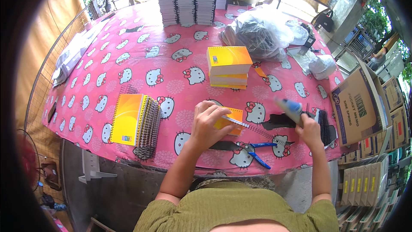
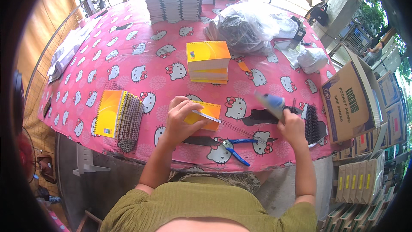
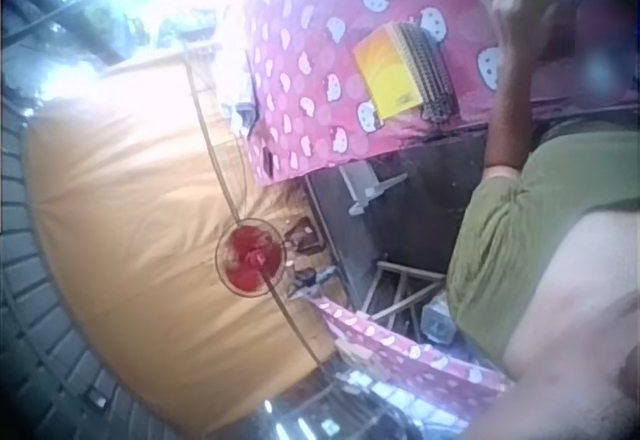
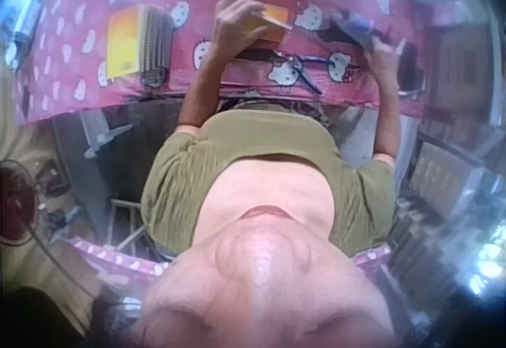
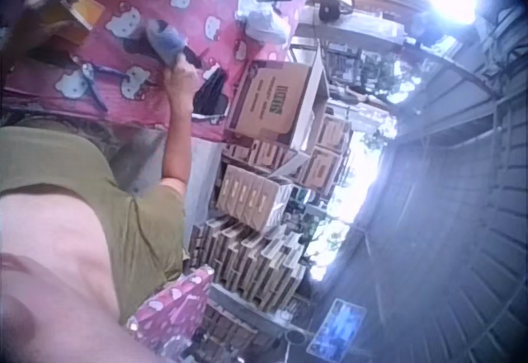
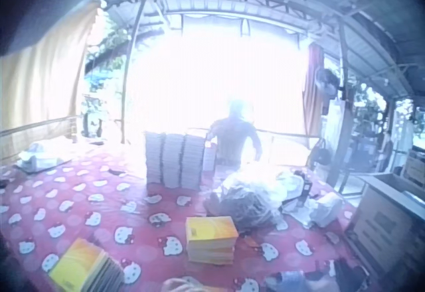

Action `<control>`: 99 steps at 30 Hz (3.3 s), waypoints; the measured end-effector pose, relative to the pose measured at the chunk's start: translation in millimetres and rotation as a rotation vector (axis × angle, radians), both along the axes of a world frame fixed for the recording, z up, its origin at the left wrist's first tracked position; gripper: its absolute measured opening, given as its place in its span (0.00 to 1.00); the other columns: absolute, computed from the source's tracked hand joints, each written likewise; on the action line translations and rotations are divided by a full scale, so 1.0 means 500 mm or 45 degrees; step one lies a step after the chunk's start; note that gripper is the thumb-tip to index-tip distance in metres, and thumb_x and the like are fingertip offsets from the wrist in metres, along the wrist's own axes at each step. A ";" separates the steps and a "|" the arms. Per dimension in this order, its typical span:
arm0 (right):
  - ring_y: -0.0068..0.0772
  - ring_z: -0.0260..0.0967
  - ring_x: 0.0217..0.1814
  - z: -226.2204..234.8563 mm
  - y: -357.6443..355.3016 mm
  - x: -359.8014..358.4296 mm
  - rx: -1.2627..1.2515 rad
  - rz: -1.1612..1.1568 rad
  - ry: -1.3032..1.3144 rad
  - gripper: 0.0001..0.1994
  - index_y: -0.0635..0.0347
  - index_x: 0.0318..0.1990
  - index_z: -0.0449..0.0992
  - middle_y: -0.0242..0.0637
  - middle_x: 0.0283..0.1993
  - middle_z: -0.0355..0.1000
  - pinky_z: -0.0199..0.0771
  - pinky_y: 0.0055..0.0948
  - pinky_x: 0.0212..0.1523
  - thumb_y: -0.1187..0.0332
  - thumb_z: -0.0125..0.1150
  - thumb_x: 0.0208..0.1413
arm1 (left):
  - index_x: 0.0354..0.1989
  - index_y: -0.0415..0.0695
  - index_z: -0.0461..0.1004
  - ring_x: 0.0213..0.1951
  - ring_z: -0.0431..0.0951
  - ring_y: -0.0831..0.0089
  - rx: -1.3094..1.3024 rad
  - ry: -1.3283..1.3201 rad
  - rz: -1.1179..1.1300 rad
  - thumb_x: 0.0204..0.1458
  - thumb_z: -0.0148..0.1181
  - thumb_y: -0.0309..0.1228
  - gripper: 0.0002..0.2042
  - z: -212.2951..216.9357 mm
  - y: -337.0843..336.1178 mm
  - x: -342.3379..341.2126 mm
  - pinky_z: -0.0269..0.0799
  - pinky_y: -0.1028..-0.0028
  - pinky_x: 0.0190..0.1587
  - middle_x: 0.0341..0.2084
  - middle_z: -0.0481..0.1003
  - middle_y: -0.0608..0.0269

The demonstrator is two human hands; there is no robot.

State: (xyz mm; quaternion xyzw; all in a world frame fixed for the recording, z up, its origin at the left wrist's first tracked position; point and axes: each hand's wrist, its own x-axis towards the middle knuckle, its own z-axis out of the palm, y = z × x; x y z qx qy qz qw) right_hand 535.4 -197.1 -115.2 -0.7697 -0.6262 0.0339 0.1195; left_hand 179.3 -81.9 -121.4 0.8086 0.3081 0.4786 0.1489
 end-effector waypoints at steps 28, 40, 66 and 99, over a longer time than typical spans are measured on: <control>0.26 0.73 0.41 0.030 0.236 -0.172 0.036 0.672 1.046 0.16 0.62 0.40 0.77 0.33 0.38 0.76 0.74 0.30 0.43 0.78 0.69 0.38 | 0.50 0.39 0.71 0.48 0.73 0.75 -0.686 -0.513 -0.042 0.42 0.69 0.18 0.24 -0.001 0.014 -0.019 0.72 0.71 0.56 0.42 0.73 0.63; 0.23 0.72 0.36 0.057 0.249 -0.245 0.022 0.554 1.106 0.15 0.64 0.38 0.75 0.33 0.32 0.76 0.74 0.29 0.36 0.77 0.66 0.38 | 0.48 0.37 0.76 0.43 0.78 0.74 -0.896 -0.906 -0.207 0.49 0.63 0.16 0.16 -0.053 0.008 -0.044 0.75 0.76 0.49 0.40 0.78 0.59; 0.47 0.71 0.52 0.182 0.155 -0.400 -0.082 0.793 0.167 0.27 0.64 0.49 0.72 0.47 0.49 0.73 0.71 0.39 0.52 0.56 0.68 0.45 | 0.40 0.37 0.80 0.36 0.79 0.77 -1.167 -1.036 -0.293 0.46 0.64 0.15 0.12 -0.050 -0.005 -0.035 0.76 0.78 0.42 0.36 0.80 0.59; 0.25 0.73 0.39 0.002 -0.028 -0.354 -0.524 0.272 2.300 0.17 0.69 0.46 0.76 0.38 0.40 0.75 0.73 0.24 0.39 0.61 0.59 0.60 | 0.33 0.38 0.75 0.35 0.80 0.65 0.091 -0.316 -0.182 0.39 0.66 0.11 0.13 0.022 -0.103 -0.036 0.78 0.70 0.36 0.32 0.79 0.52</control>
